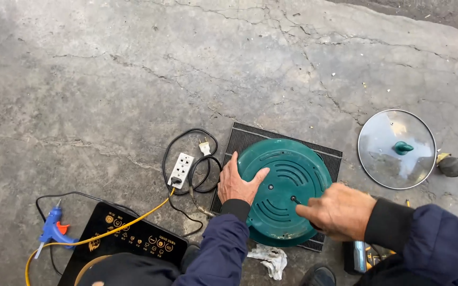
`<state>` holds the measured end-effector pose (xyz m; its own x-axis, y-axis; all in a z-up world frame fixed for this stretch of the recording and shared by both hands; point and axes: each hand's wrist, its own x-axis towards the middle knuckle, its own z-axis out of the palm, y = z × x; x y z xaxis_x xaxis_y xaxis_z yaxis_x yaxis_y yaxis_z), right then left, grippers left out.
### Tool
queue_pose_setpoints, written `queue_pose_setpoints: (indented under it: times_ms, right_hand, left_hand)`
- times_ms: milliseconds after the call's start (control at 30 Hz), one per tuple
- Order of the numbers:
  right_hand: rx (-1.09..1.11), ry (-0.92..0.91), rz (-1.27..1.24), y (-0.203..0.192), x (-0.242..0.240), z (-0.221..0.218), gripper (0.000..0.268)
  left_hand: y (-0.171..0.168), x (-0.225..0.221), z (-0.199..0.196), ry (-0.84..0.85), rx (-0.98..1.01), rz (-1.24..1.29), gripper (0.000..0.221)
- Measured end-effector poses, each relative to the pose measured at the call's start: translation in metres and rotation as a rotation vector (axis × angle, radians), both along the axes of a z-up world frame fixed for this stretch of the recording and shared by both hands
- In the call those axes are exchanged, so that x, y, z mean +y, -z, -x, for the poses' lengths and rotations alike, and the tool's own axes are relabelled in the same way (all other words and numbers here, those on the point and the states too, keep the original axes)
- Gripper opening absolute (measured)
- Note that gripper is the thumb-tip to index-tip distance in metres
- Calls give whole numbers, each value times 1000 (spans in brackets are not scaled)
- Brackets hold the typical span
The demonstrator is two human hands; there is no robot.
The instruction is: Assembling a green plastic housing by tightening multiple screws with a manual screwdriver.
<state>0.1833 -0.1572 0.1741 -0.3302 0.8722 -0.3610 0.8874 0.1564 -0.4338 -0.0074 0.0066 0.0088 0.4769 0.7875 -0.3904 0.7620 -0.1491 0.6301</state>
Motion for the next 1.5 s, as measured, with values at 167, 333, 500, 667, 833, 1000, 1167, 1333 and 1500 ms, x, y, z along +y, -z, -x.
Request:
queue_pose_setpoints:
  times_ms: [167, 333, 500, 667, 833, 1000, 1167, 1333, 1500]
  right_hand:
    - [-8, 99, -80, 7, -7, 2, 31]
    - [-93, 733, 17, 0, -11, 32, 17]
    - [-128, 1512, 26, 8, -23, 110, 14]
    - [18, 2137, 164, 22, 1, 171, 18]
    - [-111, 1594, -59, 17, -28, 128, 20]
    - [-81, 1367, 141, -5, -20, 75, 30]
    - [-109, 1041, 156, 0, -25, 54, 35]
    - [-53, 588, -9, 0, -32, 37, 24]
    - [-26, 110, -30, 11, -32, -3, 25]
  left_hand:
    - [7, 1, -3, -31, -40, -1, 116]
    - [-3, 2, 0, -52, -33, 87, 111]
    - [-1, 0, 0, -47, -55, 47, 109]
    - [0, 3, 3, -42, -61, 35, 109]
    - [5, 0, -1, -60, -93, 25, 108]
    - [8, -1, 0, -61, -94, 35, 108]
    - [6, 0, 2, -57, -117, 42, 106]
    - [5, 0, 0, -67, -129, 35, 103]
    - [6, 1, 1, -52, -132, 33, 106]
